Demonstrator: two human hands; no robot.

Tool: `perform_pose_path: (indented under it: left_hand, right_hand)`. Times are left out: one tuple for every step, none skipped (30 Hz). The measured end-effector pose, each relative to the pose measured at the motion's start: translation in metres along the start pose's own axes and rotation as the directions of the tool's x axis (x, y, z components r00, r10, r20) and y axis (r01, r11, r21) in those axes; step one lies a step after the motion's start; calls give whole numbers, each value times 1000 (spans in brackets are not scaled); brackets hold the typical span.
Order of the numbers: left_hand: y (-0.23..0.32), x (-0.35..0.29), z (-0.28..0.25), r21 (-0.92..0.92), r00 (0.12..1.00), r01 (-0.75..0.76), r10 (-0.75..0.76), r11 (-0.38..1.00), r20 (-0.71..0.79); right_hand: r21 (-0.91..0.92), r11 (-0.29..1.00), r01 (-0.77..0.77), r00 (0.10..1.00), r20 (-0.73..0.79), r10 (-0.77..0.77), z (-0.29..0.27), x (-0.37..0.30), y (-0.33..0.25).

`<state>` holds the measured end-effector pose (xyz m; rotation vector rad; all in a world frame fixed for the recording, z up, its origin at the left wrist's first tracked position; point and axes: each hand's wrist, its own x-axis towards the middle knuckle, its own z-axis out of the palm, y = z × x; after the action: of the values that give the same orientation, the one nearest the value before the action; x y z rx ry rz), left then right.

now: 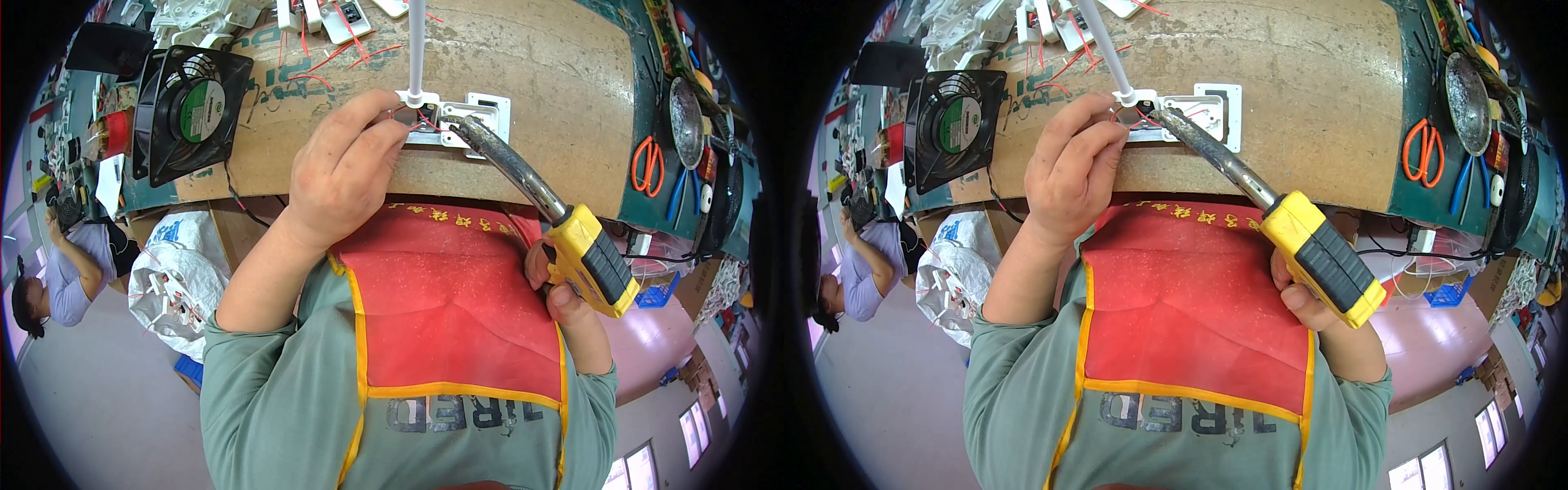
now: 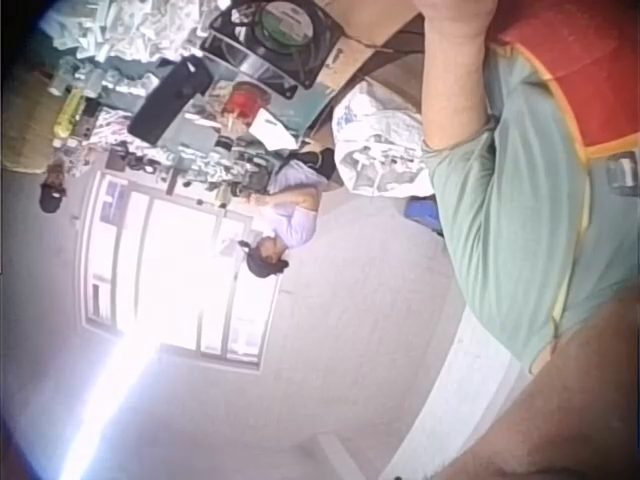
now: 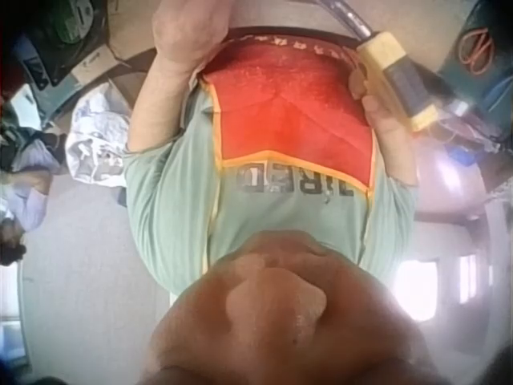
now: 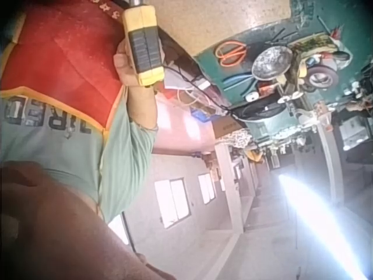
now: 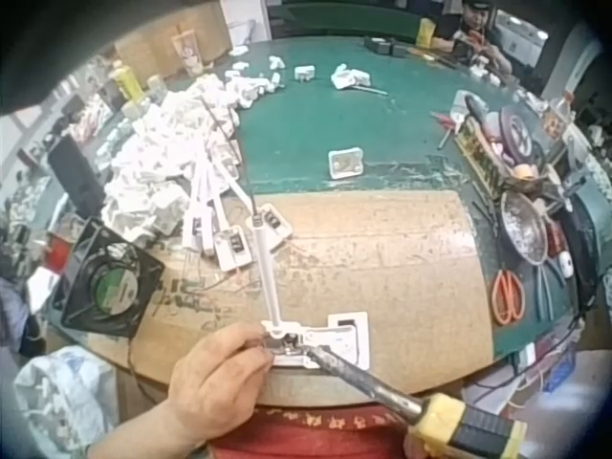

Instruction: Soldering electronic wires and components onto small circuit boards/housings at an industrial workbench.

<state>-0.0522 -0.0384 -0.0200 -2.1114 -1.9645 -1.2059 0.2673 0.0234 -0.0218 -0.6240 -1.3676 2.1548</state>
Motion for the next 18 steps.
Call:
perform_pose_path:
  left_hand:
    - [0,0,0,2,1000,-2,2,1000,-2]
    - [0,0,0,2,1000,-2,2,1000,-1]
    - [0,0,0,1,1000,-2,2,1000,2]
    - [0,0,0,-1,1000,-2,2,1000,4]
    - [-1,0,1,-2,1000,-3,3,1000,5]
    - [0,0,0,-2,1000,0,0,1000,5]
    - [0,0,0,-1,1000,2,-2,1000,5]
    - [-1,0,0,0,1000,3,-3,1000,5]
    - [-1,1,1,-1,1000,-7,7,1000,-8]
    - [-1,1,1,-1,1000,-16,16,1000,-21]
    - [-1,1,1,0,1000,-16,16,1000,-21]
    - [-2,0,1,-3,1000,-10,10,1000,-23]
    - [-2,0,1,-6,1000,-4,4,1000,-25]
    - [-1,0,0,0,1000,-4,4,1000,-25]
    - [1,1,-3,-29,1000,17,-17,999,-6]
    - [1,2,-6,-57,999,38,-38,998,14]
    - [-1,4,-11,-47,999,37,-36,998,15]
    - [-4,6,-19,14,998,46,-46,999,30]
  right_hand:
    - [1,1000,0,1000,0,0,0,0,0]
    - [5,1000,4,1000,-2,-4,0,-1,1]
    - [9,1000,7,1000,-5,-7,0,-1,1]
    - [9,1000,7,1000,-6,-7,0,-1,1]
    - [10,1000,4,1000,-6,-4,0,0,0]
    - [11,1000,1,1000,-4,-1,1,0,0]
    - [12,1000,1,1000,-4,-1,1,0,0]
    - [6,1000,3,1000,4,-3,1,1,0]
    - [0,1000,5,1000,10,-5,0,1,0]
    - [1,1000,6,1000,11,-6,0,0,0]
    - [-3,1000,-7,1000,2,7,0,-1,1]
    - [-6,1000,-20,1000,-6,19,0,-1,1]
    - [-3,1000,-18,1000,-3,18,1,0,0]
    - [-4,1000,-22,1000,-8,22,2,1,-2]
    - [-1,1000,-23,1000,-13,23,3,2,-3]
    - [6,1000,-19,1000,-7,19,4,2,-3]
    - [5,1000,-13,1000,-18,13,4,1,-3]
    - [-1,1000,-9,999,-34,9,3,0,-3]
